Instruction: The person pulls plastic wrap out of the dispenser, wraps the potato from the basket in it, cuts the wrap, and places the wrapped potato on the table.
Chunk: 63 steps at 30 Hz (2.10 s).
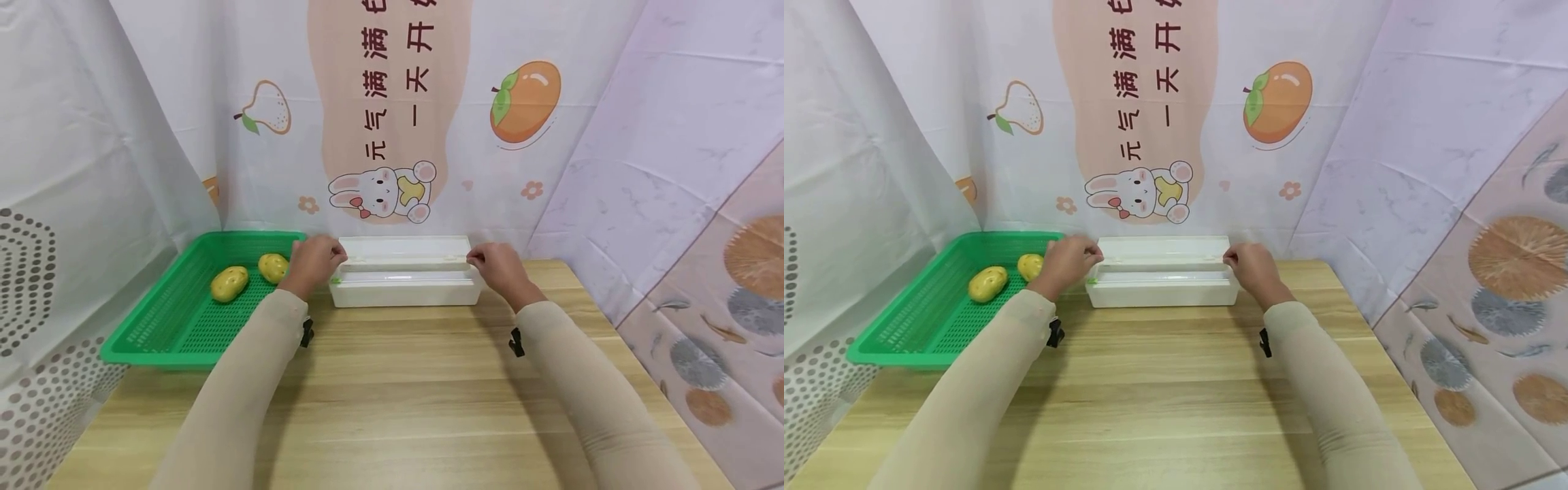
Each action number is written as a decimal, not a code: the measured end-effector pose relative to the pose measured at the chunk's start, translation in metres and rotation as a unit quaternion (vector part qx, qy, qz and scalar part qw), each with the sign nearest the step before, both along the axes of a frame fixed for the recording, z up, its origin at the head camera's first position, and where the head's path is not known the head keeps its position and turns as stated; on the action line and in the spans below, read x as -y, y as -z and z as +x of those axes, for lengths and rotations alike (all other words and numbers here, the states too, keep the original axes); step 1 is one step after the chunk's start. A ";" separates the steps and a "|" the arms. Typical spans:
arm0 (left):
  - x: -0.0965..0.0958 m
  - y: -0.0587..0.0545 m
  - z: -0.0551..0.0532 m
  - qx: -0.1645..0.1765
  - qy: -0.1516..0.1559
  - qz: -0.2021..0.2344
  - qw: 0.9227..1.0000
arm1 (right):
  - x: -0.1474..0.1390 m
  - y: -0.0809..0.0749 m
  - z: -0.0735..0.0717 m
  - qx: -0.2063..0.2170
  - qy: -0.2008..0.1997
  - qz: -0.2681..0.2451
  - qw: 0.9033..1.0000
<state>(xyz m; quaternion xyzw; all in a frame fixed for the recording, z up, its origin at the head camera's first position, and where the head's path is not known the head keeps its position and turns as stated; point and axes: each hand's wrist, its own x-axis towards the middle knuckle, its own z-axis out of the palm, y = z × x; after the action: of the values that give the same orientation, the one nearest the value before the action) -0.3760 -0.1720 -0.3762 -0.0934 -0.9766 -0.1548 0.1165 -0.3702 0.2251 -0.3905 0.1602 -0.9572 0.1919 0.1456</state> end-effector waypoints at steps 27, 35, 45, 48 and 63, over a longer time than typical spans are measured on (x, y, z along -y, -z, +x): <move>0.002 -0.033 0.008 -0.018 0.002 -0.038 0.999 | -0.004 -0.030 0.013 -0.066 0.065 0.049 0.995; 0.004 -0.041 0.008 -0.030 0.004 -0.034 0.999 | -0.006 -0.040 0.015 -0.081 0.064 0.041 0.994; 0.003 -0.052 0.013 -0.053 0.011 -0.039 0.998 | -0.008 -0.049 0.018 -0.089 0.066 0.032 0.993; 0.004 -0.056 0.014 -0.063 0.015 -0.041 0.997 | -0.008 -0.053 0.019 -0.092 0.066 0.031 0.993; 0.007 -0.074 0.019 -0.072 0.018 -0.048 0.996 | -0.012 -0.070 0.024 -0.118 0.058 0.022 0.991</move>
<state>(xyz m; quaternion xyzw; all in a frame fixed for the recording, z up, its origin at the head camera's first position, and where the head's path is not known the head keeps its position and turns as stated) -0.3574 -0.1787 -0.3026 -0.1278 -0.9700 -0.1028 0.1792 -0.3460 0.2368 -0.3207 0.1286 -0.9452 0.1417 0.2647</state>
